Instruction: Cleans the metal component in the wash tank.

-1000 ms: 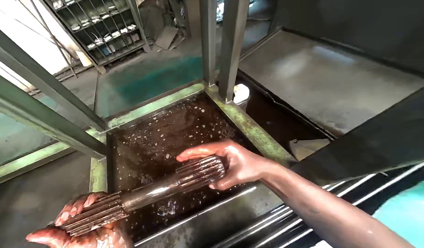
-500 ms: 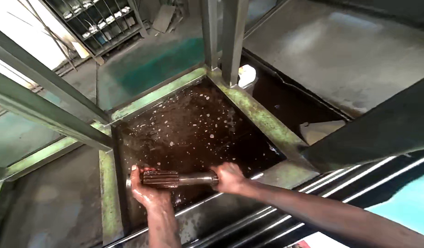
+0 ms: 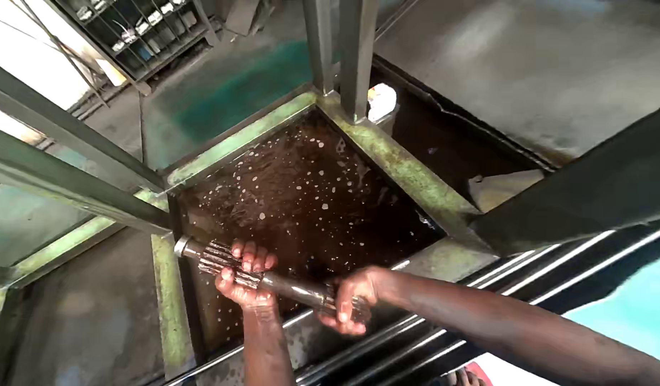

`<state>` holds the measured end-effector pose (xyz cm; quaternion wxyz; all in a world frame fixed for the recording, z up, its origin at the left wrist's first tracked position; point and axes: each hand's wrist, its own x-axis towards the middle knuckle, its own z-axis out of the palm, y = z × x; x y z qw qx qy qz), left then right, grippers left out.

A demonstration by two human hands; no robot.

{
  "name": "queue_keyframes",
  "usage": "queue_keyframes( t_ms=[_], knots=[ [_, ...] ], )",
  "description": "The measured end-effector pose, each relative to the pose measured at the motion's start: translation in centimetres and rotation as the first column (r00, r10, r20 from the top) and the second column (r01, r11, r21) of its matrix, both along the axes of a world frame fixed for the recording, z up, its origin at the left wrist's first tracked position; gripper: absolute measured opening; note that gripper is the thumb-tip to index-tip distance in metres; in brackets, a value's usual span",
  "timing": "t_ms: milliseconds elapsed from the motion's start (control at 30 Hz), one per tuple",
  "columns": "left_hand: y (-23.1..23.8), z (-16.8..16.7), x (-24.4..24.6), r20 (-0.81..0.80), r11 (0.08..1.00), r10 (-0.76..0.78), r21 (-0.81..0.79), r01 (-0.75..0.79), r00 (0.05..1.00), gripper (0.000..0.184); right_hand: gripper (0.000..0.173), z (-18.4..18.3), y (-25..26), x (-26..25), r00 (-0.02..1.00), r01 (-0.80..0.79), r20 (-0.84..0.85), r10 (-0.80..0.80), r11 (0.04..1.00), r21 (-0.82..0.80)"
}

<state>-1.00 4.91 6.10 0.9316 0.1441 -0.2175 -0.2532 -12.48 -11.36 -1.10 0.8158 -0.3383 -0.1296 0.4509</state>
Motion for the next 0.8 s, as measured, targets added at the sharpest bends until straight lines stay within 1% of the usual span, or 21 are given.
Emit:
queue_keyframes(
  t_ms=[33, 67, 100, 167, 200, 233, 267, 300, 333, 400, 467, 500, 533, 567, 600, 633, 667, 700, 733, 767, 800],
  knots=[
    [-0.3, -0.1, 0.1, 0.045, 0.99, -0.105, -0.087, 0.109, 0.993, 0.03, 0.01, 0.0, 0.5, -0.3, 1.0, 0.009, -0.009, -0.009, 1.0, 0.024],
    [-0.4, 0.0, 0.2, 0.062, 0.981, -0.159, -0.104, 0.165, 0.985, 0.031, 0.011, 0.5, 0.8, -0.5, 0.999, 0.053, -0.009, -0.053, 0.998, -0.047],
    [-0.4, 0.2, 0.1, 0.059, 0.984, -0.165, -0.055, 0.168, 0.985, 0.032, 0.015, 1.5, 0.9, -0.6, 0.993, 0.112, -0.016, -0.116, 0.978, -0.176],
    [-0.2, 0.7, -0.3, -0.01, 0.992, -0.064, 0.11, 0.065, 0.998, 0.035, 0.022, 3.3, 1.0, -0.9, 0.969, 0.231, 0.02, -0.244, 0.88, -0.414],
    [-0.3, 1.4, -0.5, -0.05, 0.98, 0.026, 0.2, -0.016, 0.998, 0.035, 0.023, 4.5, 1.1, -0.8, 0.953, 0.289, 0.08, -0.293, 0.797, -0.53],
    [-0.4, 2.1, -0.6, -0.081, 0.957, 0.129, 0.271, -0.103, 0.988, 0.034, 0.024, 5.8, 1.2, -0.6, 0.936, 0.342, 0.169, -0.31, 0.68, -0.649],
    [-0.4, 2.7, -1.0, -0.101, 0.917, 0.248, 0.346, -0.2, 0.963, 0.03, 0.024, 6.9, 1.6, -0.5, 0.919, 0.389, 0.276, -0.282, 0.522, -0.76],
    [-0.5, 3.5, -1.5, -0.095, 0.85, 0.37, 0.436, -0.296, 0.924, 0.029, 0.029, 7.8, 1.9, -0.3, 0.907, 0.42, 0.368, -0.207, 0.345, -0.84],
    [-0.7, 4.1, -1.7, -0.079, 0.773, 0.474, 0.515, -0.371, 0.877, 0.032, 0.036, 8.5, 2.3, -0.2, 0.897, 0.44, 0.424, -0.123, 0.184, -0.879],
    [-1.4, 5.5, -2.3, -0.038, 0.589, 0.654, 0.652, -0.478, 0.755, 0.034, 0.052, 9.6, 3.1, -0.2, 0.892, 0.451, 0.452, -0.009, -0.046, -0.891],
    [-2.2, 6.6, -3.0, -0.018, 0.412, 0.798, 0.746, -0.523, 0.603, 0.019, 0.055, 9.3, 3.6, -0.2, 0.859, 0.51, 0.507, 0.068, -0.189, -0.839],
    [-2.4, 6.9, -3.3, -0.013, 0.334, 0.848, 0.791, -0.513, 0.531, 0.006, 0.054, 8.8, 3.8, -0.5, 0.818, 0.573, 0.565, 0.11, -0.24, -0.783],
    [-2.5, 7.3, -3.5, -0.008, 0.263, 0.885, 0.834, -0.486, 0.465, 0.014, 0.053, 8.2, 3.8, -0.7, 0.77, 0.634, 0.621, 0.144, -0.271, -0.724],
    [-2.4, 7.5, -3.8, -0.002, 0.222, 0.899, 0.864, -0.453, 0.437, 0.028, 0.05, 7.8, 3.8, -0.9, 0.734, 0.676, 0.658, 0.168, -0.281, -0.681],
    [-2.1, 7.7, -3.9, 0.017, 0.198, 0.894, 0.881, -0.43, 0.447, 0.036, 0.05, 7.9, 3.6, -1.0, 0.737, 0.674, 0.654, 0.171, -0.248, -0.696],
    [-1.7, 7.7, -3.9, 0.044, 0.193, 0.871, 0.885, -0.425, 0.489, 0.035, 0.05, 8.4, 3.3, -0.9, 0.783, 0.621, 0.603, 0.151, -0.156, -0.768],
    [-1.0, 7.7, -3.8, 0.077, 0.219, 0.822, 0.871, -0.439, 0.564, 0.026, 0.049, 8.8, 2.8, -0.6, 0.816, 0.573, 0.569, 0.107, -0.016, -0.819],
    [0.0, 7.7, -3.5, 0.102, 0.301, 0.738, 0.835, -0.46, 0.668, 0.016, 0.044, 8.6, 2.2, -0.5, 0.828, 0.548, 0.56, 0.03, 0.163, -0.82],
    [1.1, 7.7, -3.1, 0.114, 0.423, 0.644, 0.771, -0.477, 0.756, 0.01, 0.033, 8.1, 1.7, -0.4, 0.848, 0.512, 0.525, -0.079, 0.38, -0.77],
    [2.0, 7.6, -2.7, 0.113, 0.563, 0.557, 0.678, -0.474, 0.823, 0.01, 0.024, 7.5, 1.2, -0.3, 0.889, 0.433, 0.43, -0.159, 0.597, -0.675],
    [2.8, 7.2, -2.2, 0.101, 0.704, 0.472, 0.556, -0.443, 0.876, 0.008, 0.02, 6.7, 0.7, 0.0, 0.936, 0.324, 0.306, -0.174, 0.762, -0.561]
  ],
)
